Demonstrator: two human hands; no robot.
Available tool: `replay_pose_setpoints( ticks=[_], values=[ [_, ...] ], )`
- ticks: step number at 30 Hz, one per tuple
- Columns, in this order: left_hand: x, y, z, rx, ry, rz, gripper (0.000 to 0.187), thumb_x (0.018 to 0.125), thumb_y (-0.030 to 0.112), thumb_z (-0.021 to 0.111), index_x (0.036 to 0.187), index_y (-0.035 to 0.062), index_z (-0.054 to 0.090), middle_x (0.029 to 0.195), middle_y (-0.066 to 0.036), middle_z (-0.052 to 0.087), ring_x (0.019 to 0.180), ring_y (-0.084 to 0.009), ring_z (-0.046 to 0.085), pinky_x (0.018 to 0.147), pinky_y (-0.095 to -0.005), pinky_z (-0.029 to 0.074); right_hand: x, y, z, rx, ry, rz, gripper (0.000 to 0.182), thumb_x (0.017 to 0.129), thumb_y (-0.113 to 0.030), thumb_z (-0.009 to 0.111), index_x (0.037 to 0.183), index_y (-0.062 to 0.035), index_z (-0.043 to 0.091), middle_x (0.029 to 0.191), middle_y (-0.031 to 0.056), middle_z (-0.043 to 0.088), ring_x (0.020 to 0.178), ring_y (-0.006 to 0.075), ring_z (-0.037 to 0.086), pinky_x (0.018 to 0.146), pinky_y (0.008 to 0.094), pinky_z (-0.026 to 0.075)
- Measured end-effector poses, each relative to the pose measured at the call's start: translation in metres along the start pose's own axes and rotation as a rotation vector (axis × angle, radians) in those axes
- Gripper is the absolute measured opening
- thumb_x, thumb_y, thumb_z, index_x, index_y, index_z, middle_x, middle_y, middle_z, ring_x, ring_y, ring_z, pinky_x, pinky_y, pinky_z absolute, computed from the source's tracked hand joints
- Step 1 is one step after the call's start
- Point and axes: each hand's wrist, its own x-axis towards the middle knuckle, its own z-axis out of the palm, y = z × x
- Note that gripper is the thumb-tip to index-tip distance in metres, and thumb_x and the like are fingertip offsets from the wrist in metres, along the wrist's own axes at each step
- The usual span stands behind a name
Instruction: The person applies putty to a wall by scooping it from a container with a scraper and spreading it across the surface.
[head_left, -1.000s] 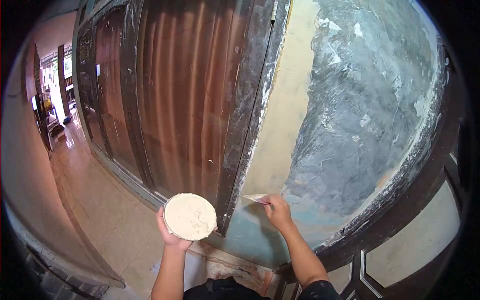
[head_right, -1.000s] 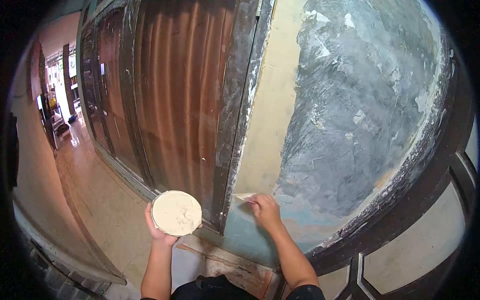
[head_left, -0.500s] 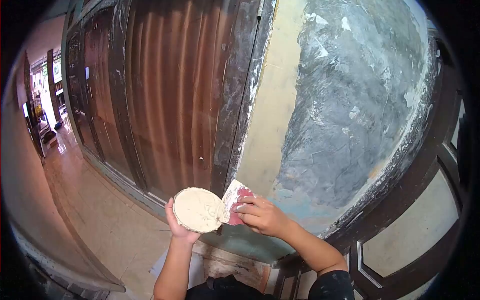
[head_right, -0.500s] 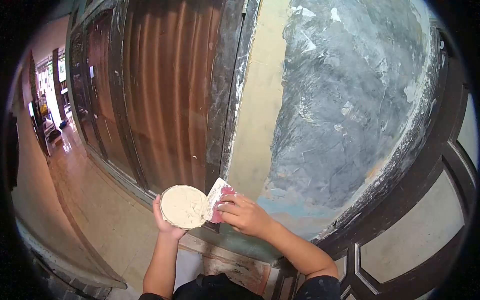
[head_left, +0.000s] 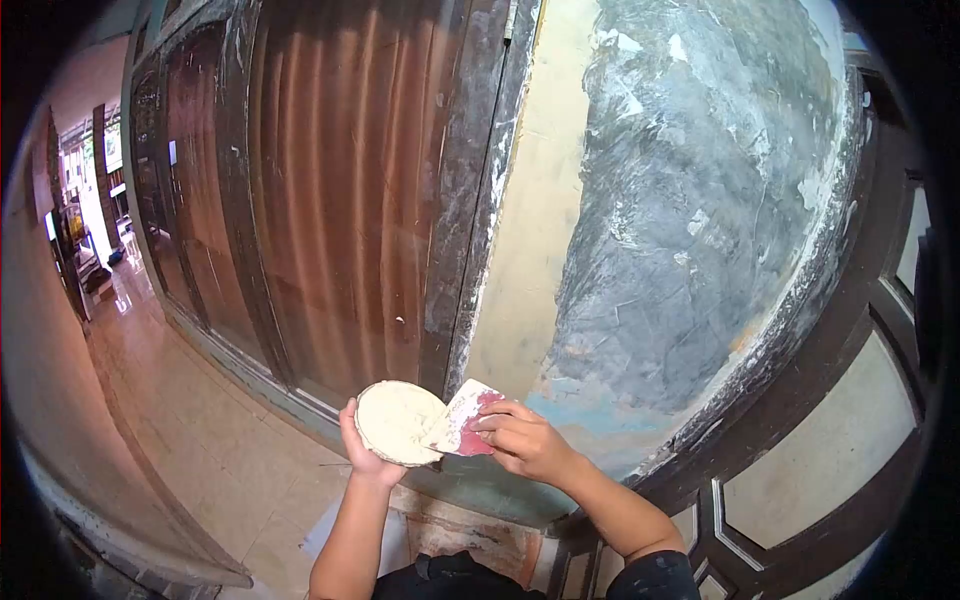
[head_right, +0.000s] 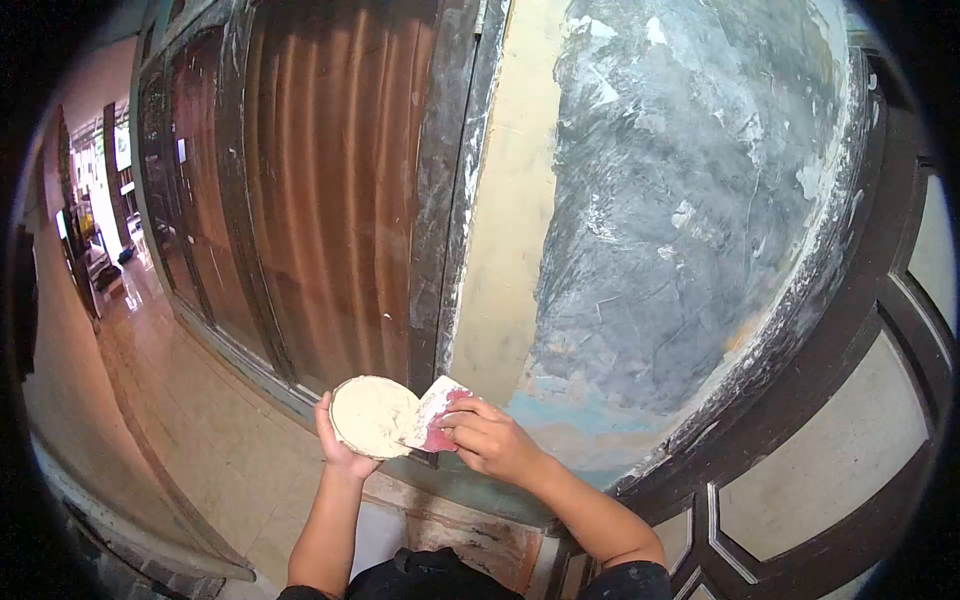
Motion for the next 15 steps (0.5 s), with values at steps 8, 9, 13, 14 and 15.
replay_pose_setpoints(
  ticks=[8,9,13,14,15],
  values=[
    [0.004,-0.01,-0.006,-0.005,-0.014,-0.02,0.08,0.098,0.069,0.039,0.144,0.0072,0.06,0.142,-0.019,0.065,0.127,-0.0418,0.063,0.109,-0.0592,0.05,-0.013,0.002,0.003,-0.04,0.114,0.078,0.022,0.071,0.003,0.077,0.092,-0.0026,0.071,0.109,0.0091,0.076,0.106,0.0325,0.072,0.093,0.0428,0.06],
    [0.003,-0.012,-0.004,-0.024,-0.039,-0.043,0.081,0.097,0.07,0.04,0.145,0.0075,0.059,0.143,-0.018,0.064,0.128,-0.0422,0.062,0.108,-0.0606,0.05,-0.014,0.003,0.003,-0.042,0.127,0.097,0.023,0.069,0.005,0.076,0.091,-0.0018,0.071,0.109,0.0099,0.077,0.104,0.033,0.072,0.093,0.044,0.06],
    [0.003,-0.013,0.001,0.0,-0.067,-0.064,0.082,0.096,0.071,0.04,0.146,0.0075,0.057,0.146,-0.018,0.062,0.129,-0.046,0.06,0.106,-0.0681,0.049,-0.017,0.005,0.0,-0.114,0.16,0.178,0.019,0.07,0.005,0.076,0.087,-0.0029,0.07,0.102,0.0096,0.077,0.097,0.0333,0.073,0.087,0.0418,0.06],
    [0.003,-0.014,0.003,-0.008,-0.054,-0.064,0.083,0.096,0.071,0.04,0.147,0.008,0.057,0.147,-0.019,0.06,0.13,-0.0475,0.059,0.105,-0.0714,0.048,-0.017,0.005,-0.002,-0.136,0.186,0.196,0.017,0.071,0.005,0.077,0.085,-0.0031,0.07,0.099,0.01,0.077,0.093,0.0318,0.073,0.084,0.0404,0.06],
    [0.003,-0.013,0.002,0.042,-0.086,-0.052,0.082,0.095,0.073,0.041,0.149,0.0119,0.055,0.15,-0.019,0.057,0.132,-0.0508,0.056,0.1,-0.082,0.044,-0.019,0.008,-0.002,-0.137,0.185,0.204,0.017,0.071,0.005,0.077,0.085,-0.0031,0.07,0.099,0.01,0.077,0.093,0.0318,0.073,0.084,0.0404,0.06]
  ],
)
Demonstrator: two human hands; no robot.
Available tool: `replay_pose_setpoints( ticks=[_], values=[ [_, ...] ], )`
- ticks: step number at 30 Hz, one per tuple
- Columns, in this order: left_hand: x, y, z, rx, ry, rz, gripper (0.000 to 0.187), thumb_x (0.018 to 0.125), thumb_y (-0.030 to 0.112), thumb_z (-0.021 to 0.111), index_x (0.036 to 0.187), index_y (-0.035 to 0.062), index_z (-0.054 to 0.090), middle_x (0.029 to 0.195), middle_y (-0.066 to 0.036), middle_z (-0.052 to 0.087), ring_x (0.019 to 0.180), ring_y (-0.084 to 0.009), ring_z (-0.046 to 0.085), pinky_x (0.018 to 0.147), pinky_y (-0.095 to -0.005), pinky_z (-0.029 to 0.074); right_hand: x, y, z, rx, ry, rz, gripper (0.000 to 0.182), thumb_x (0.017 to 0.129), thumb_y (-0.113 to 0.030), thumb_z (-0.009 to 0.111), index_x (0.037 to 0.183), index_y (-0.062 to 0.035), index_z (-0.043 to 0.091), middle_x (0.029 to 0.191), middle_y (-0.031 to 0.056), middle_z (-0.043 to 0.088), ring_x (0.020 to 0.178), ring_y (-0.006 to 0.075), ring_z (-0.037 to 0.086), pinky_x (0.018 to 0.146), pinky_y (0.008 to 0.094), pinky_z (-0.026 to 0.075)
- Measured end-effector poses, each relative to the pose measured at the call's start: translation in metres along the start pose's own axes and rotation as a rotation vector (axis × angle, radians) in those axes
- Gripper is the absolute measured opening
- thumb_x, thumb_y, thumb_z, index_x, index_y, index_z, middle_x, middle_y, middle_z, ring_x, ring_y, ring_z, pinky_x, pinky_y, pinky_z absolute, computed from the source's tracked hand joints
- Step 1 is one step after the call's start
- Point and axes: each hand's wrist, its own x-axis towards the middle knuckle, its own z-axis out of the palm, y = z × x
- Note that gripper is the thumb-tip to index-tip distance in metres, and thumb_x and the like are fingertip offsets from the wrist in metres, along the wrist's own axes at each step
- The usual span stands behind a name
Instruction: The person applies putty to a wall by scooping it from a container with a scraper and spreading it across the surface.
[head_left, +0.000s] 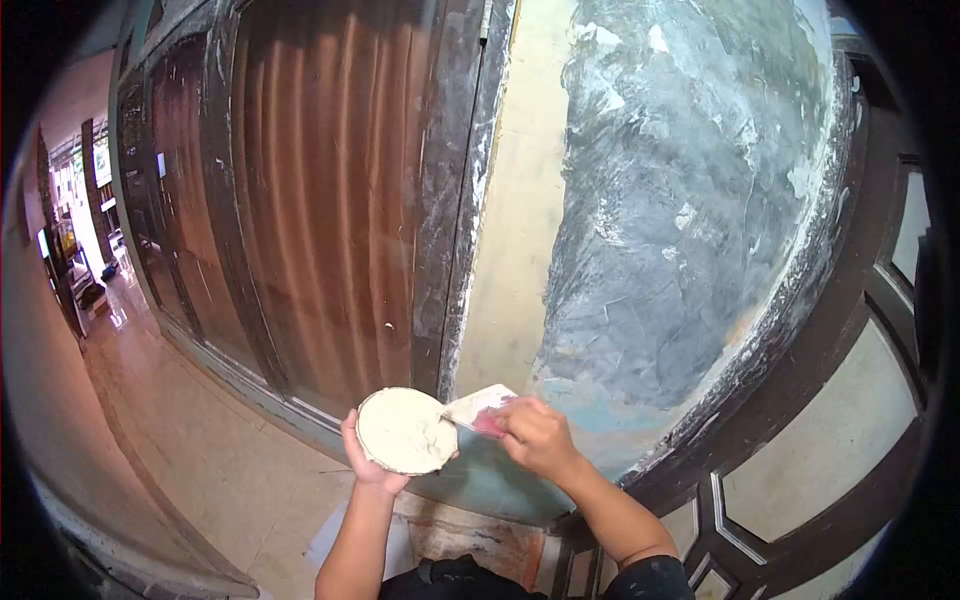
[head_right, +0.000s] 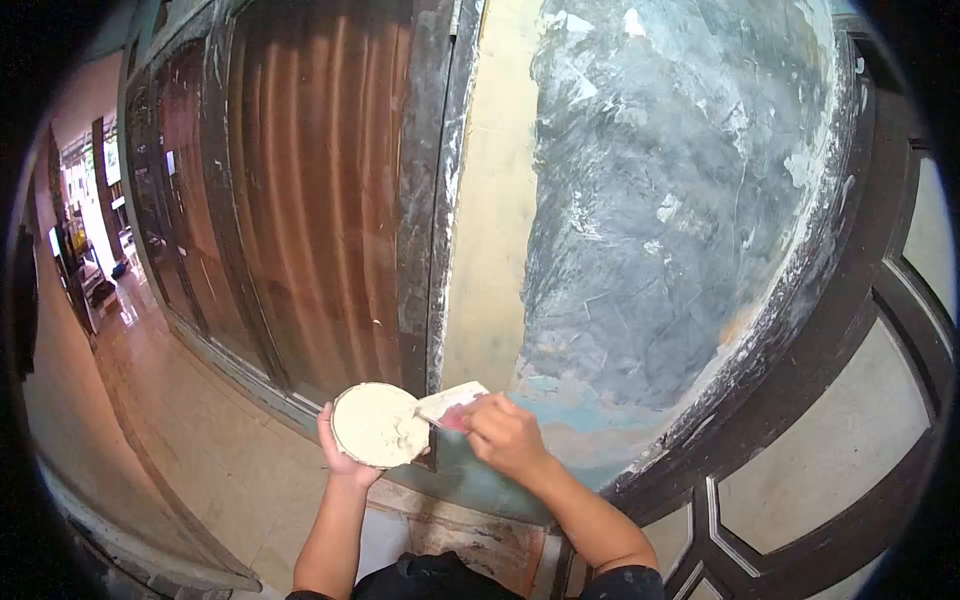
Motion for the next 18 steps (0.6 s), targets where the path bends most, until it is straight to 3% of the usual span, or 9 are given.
replay_pose_setpoints(
  ticks=[2,4,6,7,8,10,13,18],
  values=[
    [-0.002,0.0,-0.006,-0.05,0.013,-0.034,0.082,0.094,0.075,0.042,0.15,0.0158,0.054,0.152,-0.019,0.055,0.133,-0.0523,0.055,0.095,-0.0885,0.04,-0.002,0.015,0.002,-0.094,0.09,0.09,0.015,0.076,-0.001,0.075,0.089,-0.0074,0.073,0.096,0.0054,0.076,0.09,0.0285,0.072,0.078,0.04,0.06],
    [-0.001,0.002,-0.031,-0.037,0.05,-0.005,0.082,0.093,0.075,0.043,0.15,0.0166,0.054,0.153,-0.019,0.054,0.133,-0.0528,0.055,0.095,-0.0899,0.039,-0.012,0.036,0.007,-0.062,0.116,0.154,0.013,0.079,0.0,0.074,0.09,-0.008,0.074,0.095,0.0067,0.076,0.089,0.0278,0.072,0.078,0.0384,0.059],
    [-0.007,0.006,-0.039,-0.028,0.058,0.013,0.082,0.093,0.075,0.043,0.15,0.017,0.054,0.153,-0.018,0.054,0.132,-0.0528,0.055,0.095,-0.0903,0.038,-0.036,0.066,0.026,-0.077,0.203,0.398,0.01,0.084,-0.002,0.075,0.091,-0.0085,0.074,0.094,0.0084,0.075,0.088,0.029,0.071,0.078,0.0382,0.058],
    [-0.008,0.008,-0.044,-0.042,0.094,0.027,0.081,0.094,0.075,0.043,0.149,0.0168,0.054,0.152,-0.018,0.054,0.131,-0.0527,0.056,0.095,-0.09,0.039,-0.044,0.072,0.032,-0.096,0.197,0.47,0.011,0.087,-0.009,0.081,0.089,-0.0044,0.071,0.085,0.0115,0.072,0.083,0.0319,0.07,0.074,0.041,0.055],
    [-0.01,0.011,-0.052,-0.057,0.134,0.045,0.08,0.094,0.074,0.043,0.149,0.0167,0.054,0.152,-0.018,0.054,0.131,-0.0526,0.056,0.094,-0.0897,0.04,-0.059,0.082,0.042,-0.089,0.191,0.465,0.011,0.087,-0.009,0.081,0.089,-0.0044,0.071,0.085,0.0115,0.072,0.083,0.0319,0.07,0.074,0.041,0.055],
    [-0.013,0.014,-0.071,-0.11,0.166,0.068,0.08,0.094,0.074,0.043,0.149,0.0169,0.055,0.152,-0.018,0.054,0.131,-0.0526,0.056,0.094,-0.0896,0.04,-0.099,0.107,0.071,-0.118,0.054,0.7,0.015,0.09,-0.017,0.08,0.088,-0.0057,0.07,0.084,0.0138,0.071,0.082,0.0359,0.069,0.072,0.0461,0.054],
    [-0.021,0.019,-0.065,-0.037,0.122,0.08,0.08,0.094,0.073,0.044,0.149,0.0166,0.055,0.153,-0.018,0.054,0.133,-0.0526,0.054,0.094,-0.0901,0.039,-0.138,0.128,0.105,-0.207,-0.091,0.769,0.02,0.092,-0.023,0.078,0.086,-0.0069,0.067,0.085,0.0154,0.07,0.08,0.0397,0.068,0.07,0.0507,0.053],
    [-0.027,0.025,-0.062,-0.058,0.126,0.089,0.08,0.095,0.073,0.043,0.15,0.016,0.054,0.153,-0.018,0.053,0.134,-0.0523,0.053,0.092,-0.0904,0.04,-0.135,0.142,0.122,-0.271,-0.038,0.801,0.023,0.092,-0.026,0.076,0.086,-0.008,0.064,0.085,0.0153,0.07,0.083,0.0409,0.067,0.069,0.0533,0.051]
  ],
)
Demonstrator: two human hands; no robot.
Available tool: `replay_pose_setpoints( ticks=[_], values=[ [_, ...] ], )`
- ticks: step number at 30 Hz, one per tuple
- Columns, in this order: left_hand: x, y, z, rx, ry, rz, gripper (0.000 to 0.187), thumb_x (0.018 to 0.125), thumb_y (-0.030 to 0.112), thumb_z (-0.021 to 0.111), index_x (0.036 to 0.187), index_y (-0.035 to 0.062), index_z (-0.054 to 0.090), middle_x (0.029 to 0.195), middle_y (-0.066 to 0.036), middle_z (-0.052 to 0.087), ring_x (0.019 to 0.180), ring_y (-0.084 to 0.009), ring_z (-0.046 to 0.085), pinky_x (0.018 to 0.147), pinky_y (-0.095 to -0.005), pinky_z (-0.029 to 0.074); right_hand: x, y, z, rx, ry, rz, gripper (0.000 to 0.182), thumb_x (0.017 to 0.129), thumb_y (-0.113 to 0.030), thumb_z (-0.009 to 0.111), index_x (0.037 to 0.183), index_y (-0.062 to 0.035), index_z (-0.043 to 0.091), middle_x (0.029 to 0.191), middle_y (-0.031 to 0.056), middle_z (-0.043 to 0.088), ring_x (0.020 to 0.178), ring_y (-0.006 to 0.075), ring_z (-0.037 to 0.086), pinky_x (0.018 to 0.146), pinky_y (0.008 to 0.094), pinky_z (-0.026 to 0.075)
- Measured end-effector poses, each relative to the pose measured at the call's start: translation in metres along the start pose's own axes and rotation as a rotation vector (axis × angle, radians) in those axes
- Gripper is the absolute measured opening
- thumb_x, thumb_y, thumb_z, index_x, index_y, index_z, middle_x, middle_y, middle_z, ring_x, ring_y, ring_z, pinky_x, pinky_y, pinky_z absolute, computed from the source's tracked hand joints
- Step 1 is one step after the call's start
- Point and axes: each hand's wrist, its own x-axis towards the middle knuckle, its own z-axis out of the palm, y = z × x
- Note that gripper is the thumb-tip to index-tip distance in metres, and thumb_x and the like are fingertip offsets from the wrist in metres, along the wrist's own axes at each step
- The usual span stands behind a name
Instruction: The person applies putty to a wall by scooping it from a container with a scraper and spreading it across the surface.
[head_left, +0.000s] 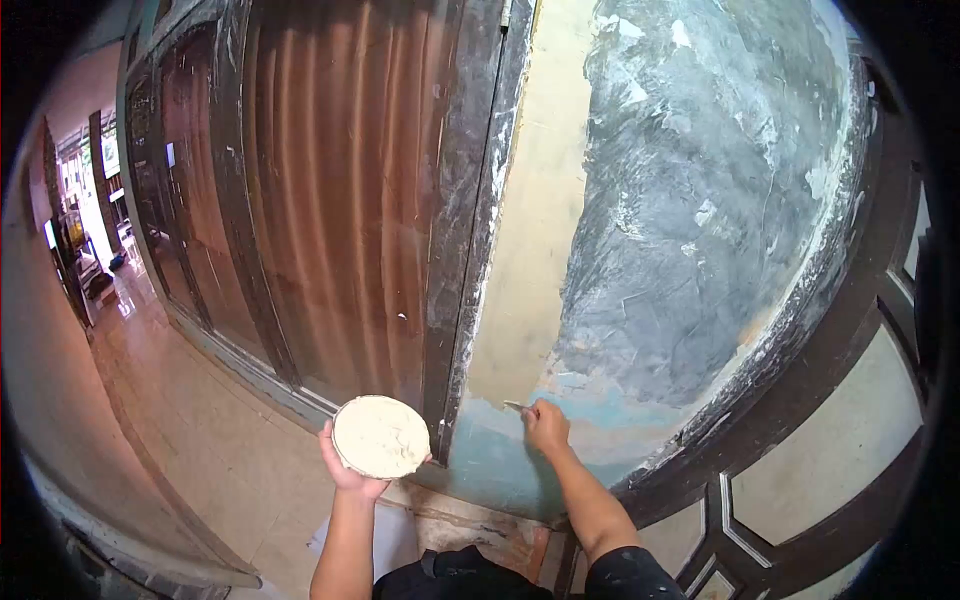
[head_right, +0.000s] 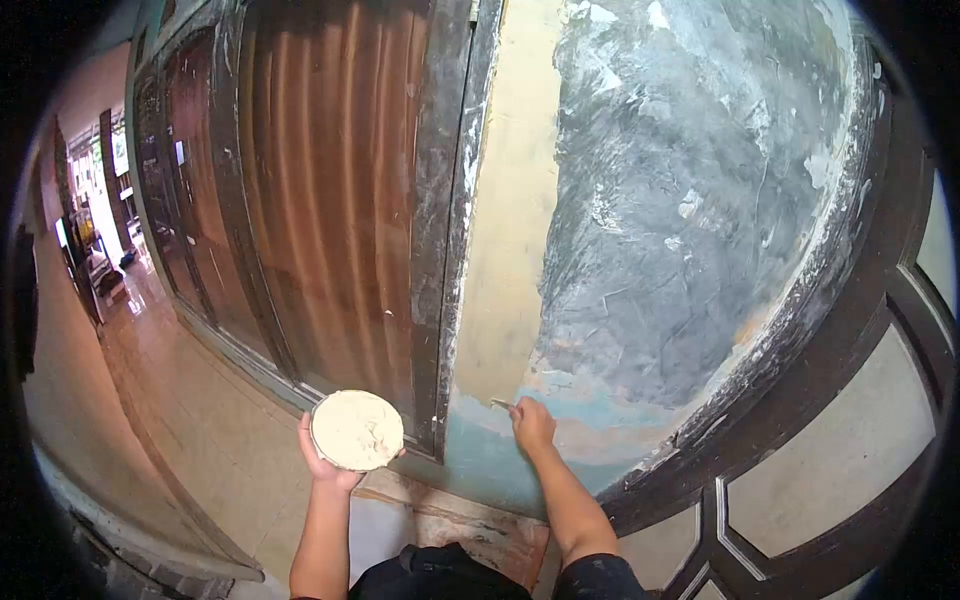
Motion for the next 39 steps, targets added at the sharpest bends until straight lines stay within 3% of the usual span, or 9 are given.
replay_pose_setpoints(
  ticks=[3,14,16,20,23,25,31,36,39],
  values=[
    [-0.003,0.007,0.004,0.005,0.012,0.027,0.083,0.096,0.072,0.042,0.148,0.01,0.055,0.148,-0.016,0.059,0.131,-0.0443,0.059,0.105,-0.071,0.049,0.005,-0.009,-0.014,0.01,0.027,-0.005,0.022,0.092,-0.027,0.077,0.086,-0.0096,0.065,0.086,0.0131,0.07,0.088,0.0389,0.067,0.073,0.0527,0.053],
    [-0.001,0.018,0.005,0.056,-0.01,0.045,0.08,0.097,0.072,0.04,0.147,0.0121,0.057,0.147,-0.014,0.061,0.13,-0.0434,0.06,0.106,-0.0661,0.05,0.013,-0.015,-0.013,0.009,0.031,-0.003,0.02,0.091,-0.027,0.076,0.087,-0.0095,0.066,0.086,0.0159,0.07,0.092,0.039,0.068,0.074,0.0539,0.053],
    [0.008,0.018,-0.006,-0.048,0.061,0.052,0.082,0.096,0.074,0.041,0.15,0.0134,0.054,0.154,-0.018,0.053,0.133,-0.0523,0.054,0.095,-0.089,0.04,0.001,-0.01,-0.007,0.006,-0.038,-0.029,0.02,0.091,-0.027,0.076,0.088,-0.0102,0.066,0.086,0.0152,0.071,0.092,0.0389,0.068,0.075,0.0538,0.053],
    [0.01,0.019,-0.002,0.024,0.003,0.034,0.082,0.095,0.074,0.041,0.151,0.0153,0.054,0.155,-0.017,0.053,0.135,-0.0519,0.053,0.096,-0.0887,0.039,0.011,-0.012,0.007,-0.116,-0.064,0.058,0.019,0.09,-0.027,0.077,0.088,-0.0109,0.067,0.089,0.0134,0.071,0.09,0.039,0.067,0.075,0.0534,0.053],
    [0.006,0.019,0.008,0.046,-0.06,0.057,0.079,0.097,0.071,0.041,0.147,0.0117,0.057,0.147,-0.014,0.06,0.129,-0.0437,0.061,0.105,-0.0659,0.051,0.007,-0.018,-0.006,-0.035,0.038,-0.007,0.019,0.091,-0.028,0.075,0.088,-0.0111,0.066,0.086,0.0143,0.068,0.088,0.0386,0.066,0.074,0.0544,0.053],
    [0.011,0.019,-0.008,-0.023,0.024,0.045,0.082,0.095,0.074,0.041,0.151,0.0158,0.053,0.154,-0.017,0.053,0.133,-0.0525,0.054,0.095,-0.0894,0.04,-0.004,-0.013,-0.002,0.003,0.054,-0.011,0.02,0.092,-0.029,0.074,0.087,-0.0116,0.066,0.083,0.0155,0.066,0.086,0.0388,0.065,0.072,0.055,0.052],
    [0.006,0.022,-0.005,0.046,-0.003,0.024,0.081,0.095,0.074,0.04,0.15,0.0167,0.054,0.153,-0.017,0.054,0.133,-0.0524,0.054,0.094,-0.0902,0.039,0.004,-0.008,0.012,-0.064,0.048,-0.005,0.022,0.091,-0.031,0.077,0.087,-0.0121,0.066,0.086,0.016,0.066,0.086,0.0404,0.066,0.07,0.0553,0.052],
    [0.008,0.02,-0.005,0.002,0.023,0.042,0.082,0.096,0.074,0.039,0.15,0.0138,0.054,0.152,-0.017,0.055,0.132,-0.0507,0.055,0.096,-0.0882,0.04,-0.016,-0.015,0.002,0.003,0.081,-0.045,0.018,0.089,-0.027,0.079,0.09,-0.0122,0.068,0.086,0.0167,0.067,0.085,0.0415,0.066,0.071,0.0567,0.052],
    [-0.005,0.019,0.025,0.07,-0.061,0.006,0.082,0.096,0.073,0.041,0.146,0.0099,0.058,0.144,-0.017,0.062,0.127,-0.044,0.062,0.101,-0.0692,0.053,-0.008,0.0,0.035,-0.073,-0.01,-0.015,0.019,0.09,-0.028,0.078,0.09,-0.0119,0.068,0.087,0.0168,0.067,0.088,0.0415,0.066,0.071,0.0572,0.052]
  ],
)
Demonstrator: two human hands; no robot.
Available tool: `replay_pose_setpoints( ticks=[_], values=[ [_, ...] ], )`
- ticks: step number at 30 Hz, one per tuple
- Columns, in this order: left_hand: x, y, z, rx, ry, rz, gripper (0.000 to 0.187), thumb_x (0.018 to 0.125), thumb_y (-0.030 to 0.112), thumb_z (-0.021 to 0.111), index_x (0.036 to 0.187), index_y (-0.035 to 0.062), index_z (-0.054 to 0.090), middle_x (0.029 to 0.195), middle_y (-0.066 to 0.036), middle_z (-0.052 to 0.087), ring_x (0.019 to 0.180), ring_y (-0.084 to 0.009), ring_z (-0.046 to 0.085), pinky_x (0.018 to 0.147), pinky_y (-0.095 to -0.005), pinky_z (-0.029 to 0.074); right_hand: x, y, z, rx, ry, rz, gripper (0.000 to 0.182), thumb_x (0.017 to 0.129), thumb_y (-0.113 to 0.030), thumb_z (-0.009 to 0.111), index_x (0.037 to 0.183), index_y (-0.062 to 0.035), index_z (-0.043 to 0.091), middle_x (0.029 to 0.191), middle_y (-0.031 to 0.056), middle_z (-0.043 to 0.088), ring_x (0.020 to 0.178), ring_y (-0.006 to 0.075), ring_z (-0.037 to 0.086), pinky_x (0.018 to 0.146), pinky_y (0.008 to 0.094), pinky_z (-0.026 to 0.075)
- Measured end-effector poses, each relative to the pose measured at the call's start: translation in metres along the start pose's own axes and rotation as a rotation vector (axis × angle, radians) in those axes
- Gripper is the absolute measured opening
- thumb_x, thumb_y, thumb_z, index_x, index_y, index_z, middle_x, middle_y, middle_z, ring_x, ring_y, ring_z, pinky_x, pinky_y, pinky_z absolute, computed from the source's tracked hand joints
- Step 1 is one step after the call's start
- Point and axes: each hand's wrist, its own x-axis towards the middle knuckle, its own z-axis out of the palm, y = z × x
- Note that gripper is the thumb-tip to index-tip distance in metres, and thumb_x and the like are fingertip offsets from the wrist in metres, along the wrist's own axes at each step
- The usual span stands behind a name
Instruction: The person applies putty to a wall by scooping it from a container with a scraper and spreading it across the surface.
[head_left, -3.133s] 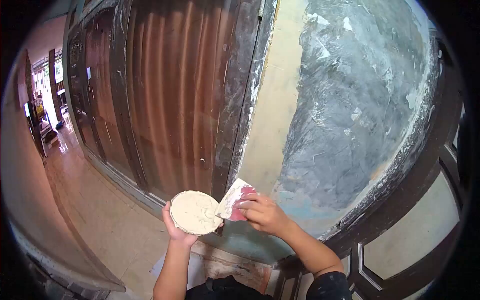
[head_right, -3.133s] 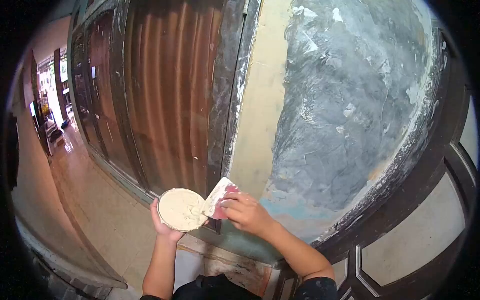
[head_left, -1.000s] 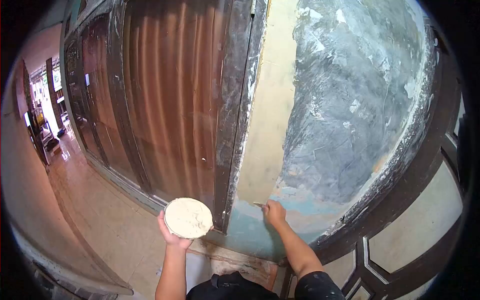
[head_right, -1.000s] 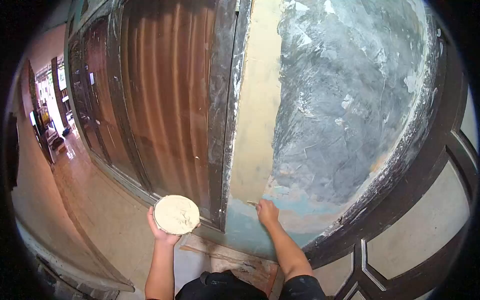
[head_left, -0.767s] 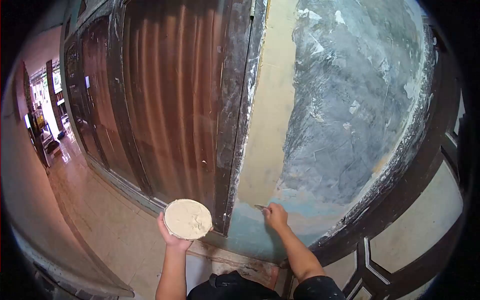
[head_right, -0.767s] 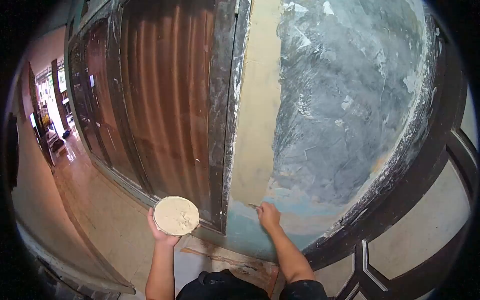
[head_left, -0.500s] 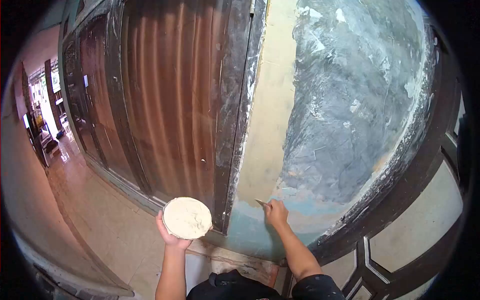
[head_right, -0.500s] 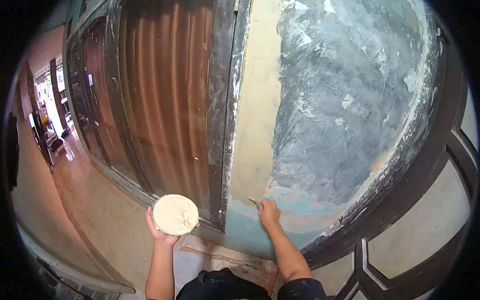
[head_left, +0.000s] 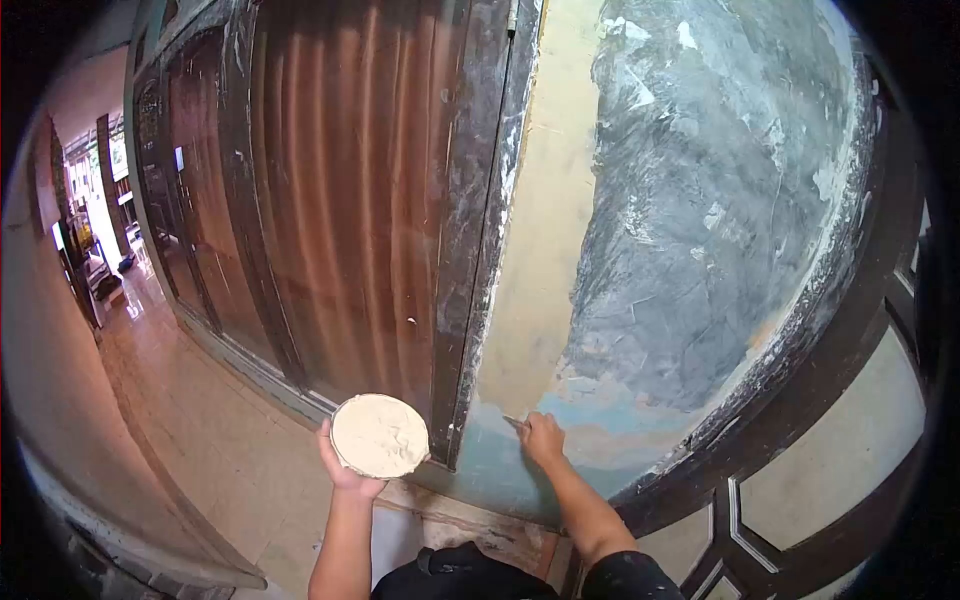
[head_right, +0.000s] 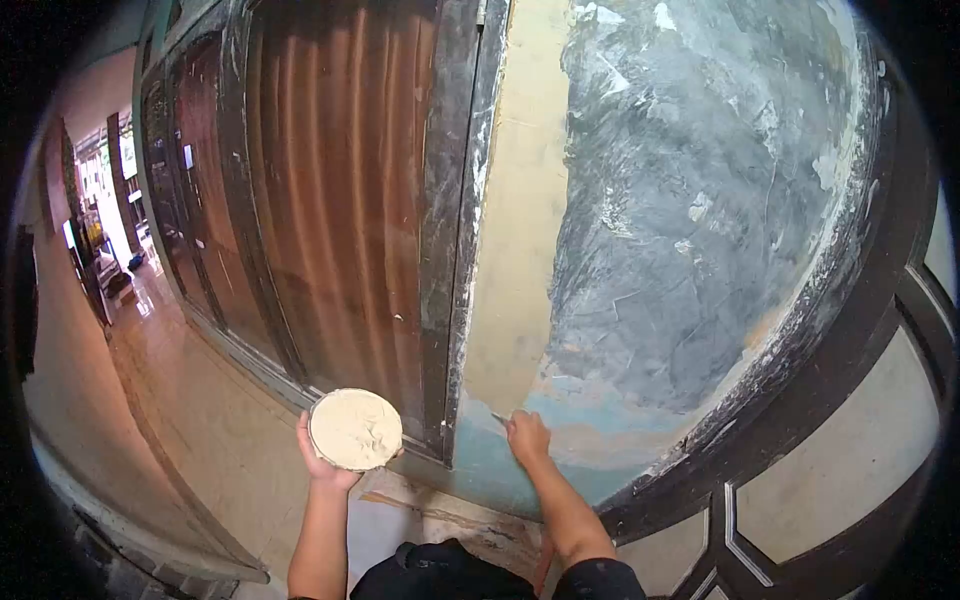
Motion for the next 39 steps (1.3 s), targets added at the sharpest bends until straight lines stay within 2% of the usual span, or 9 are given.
replay_pose_setpoints(
  ticks=[5,7,11,16,18,22,24,27,39],
  values=[
    [0.003,-0.003,-0.017,-0.033,0.111,0.028,0.08,0.097,0.071,0.04,0.143,0.0093,0.06,0.143,-0.014,0.064,0.129,-0.0412,0.062,0.106,-0.0625,0.051,0.025,-0.027,-0.04,0.073,0.104,0.016,0.019,0.09,-0.026,0.076,0.088,-0.0102,0.066,0.086,0.0157,0.068,0.089,0.0396,0.065,0.073,0.0547,0.052],
    [0.005,-0.003,-0.021,-0.048,0.098,0.024,0.078,0.097,0.072,0.041,0.148,0.0155,0.056,0.148,-0.016,0.059,0.131,-0.0494,0.058,0.1,-0.0834,0.042,0.013,-0.02,-0.035,0.061,0.109,0.007,0.018,0.09,-0.026,0.076,0.088,-0.0105,0.066,0.086,0.015,0.068,0.089,0.0394,0.065,0.072,0.0549,0.052],
    [0.0,0.001,-0.013,-0.038,0.145,0.073,0.079,0.098,0.07,0.04,0.147,0.0098,0.058,0.146,-0.014,0.062,0.131,-0.0405,0.06,0.108,-0.0582,0.051,-0.009,-0.001,-0.011,0.034,0.039,0.003,0.017,0.091,-0.025,0.075,0.087,-0.0112,0.066,0.084,0.0133,0.069,0.089,0.0396,0.065,0.071,0.0561,0.053],
    [0.003,0.001,-0.013,-0.01,0.065,0.011,0.081,0.095,0.073,0.042,0.147,0.013,0.057,0.146,-0.015,0.061,0.129,-0.0444,0.061,0.102,-0.0699,0.052,0.01,-0.012,-0.036,-0.017,0.08,0.018,0.016,0.092,-0.025,0.074,0.09,-0.0111,0.066,0.089,0.0129,0.068,0.09,0.0396,0.064,0.07,0.0566,0.052],
    [0.003,0.002,-0.011,-0.247,0.133,-0.049,0.081,0.094,0.075,0.044,0.149,0.0171,0.055,0.151,-0.017,0.056,0.131,-0.0517,0.056,0.092,-0.0912,0.039,0.004,-0.016,-0.054,0.076,0.125,-0.001,0.015,0.092,-0.023,0.074,0.089,-0.0115,0.065,0.09,0.0126,0.067,0.092,0.0389,0.064,0.07,0.0572,0.051],
    [0.006,-0.002,-0.017,-0.042,0.078,0.023,0.079,0.094,0.074,0.045,0.148,0.0172,0.057,0.15,-0.017,0.057,0.129,-0.0514,0.057,0.091,-0.0898,0.042,-0.018,0.001,-0.026,0.006,0.021,-0.011,0.014,0.09,-0.021,0.075,0.089,-0.0123,0.064,0.088,0.0134,0.066,0.093,0.0402,0.064,0.07,0.0574,0.051],
    [0.003,-0.002,-0.001,-0.011,0.043,0.024,0.077,0.096,0.071,0.041,0.143,0.0129,0.059,0.143,-0.016,0.062,0.123,-0.0466,0.064,0.094,-0.074,0.054,-0.009,0.002,-0.02,-0.049,0.028,-0.055,0.015,0.09,-0.021,0.075,0.089,-0.0118,0.063,0.087,0.014,0.066,0.092,0.0409,0.064,0.069,0.0577,0.051],
    [0.009,-0.003,-0.016,0.006,0.036,0.026,0.078,0.094,0.073,0.044,0.146,0.0163,0.058,0.149,-0.017,0.058,0.128,-0.0519,0.057,0.091,-0.0891,0.043,0.012,0.001,-0.039,-0.079,0.101,0.052,0.017,0.091,-0.023,0.075,0.094,-0.012,0.063,0.091,0.012,0.066,0.088,0.039,0.064,0.067,0.0575,0.052],
    [0.011,-0.002,-0.022,-0.049,0.142,0.065,0.08,0.095,0.073,0.044,0.147,0.0145,0.057,0.149,-0.016,0.058,0.128,-0.0508,0.058,0.091,-0.0893,0.042,0.003,0.001,-0.056,-0.026,0.155,-0.016,0.015,0.088,-0.022,0.075,0.087,-0.0114,0.064,0.085,0.0152,0.066,0.087,0.0408,0.065,0.068,0.057,0.052]
  ],
)
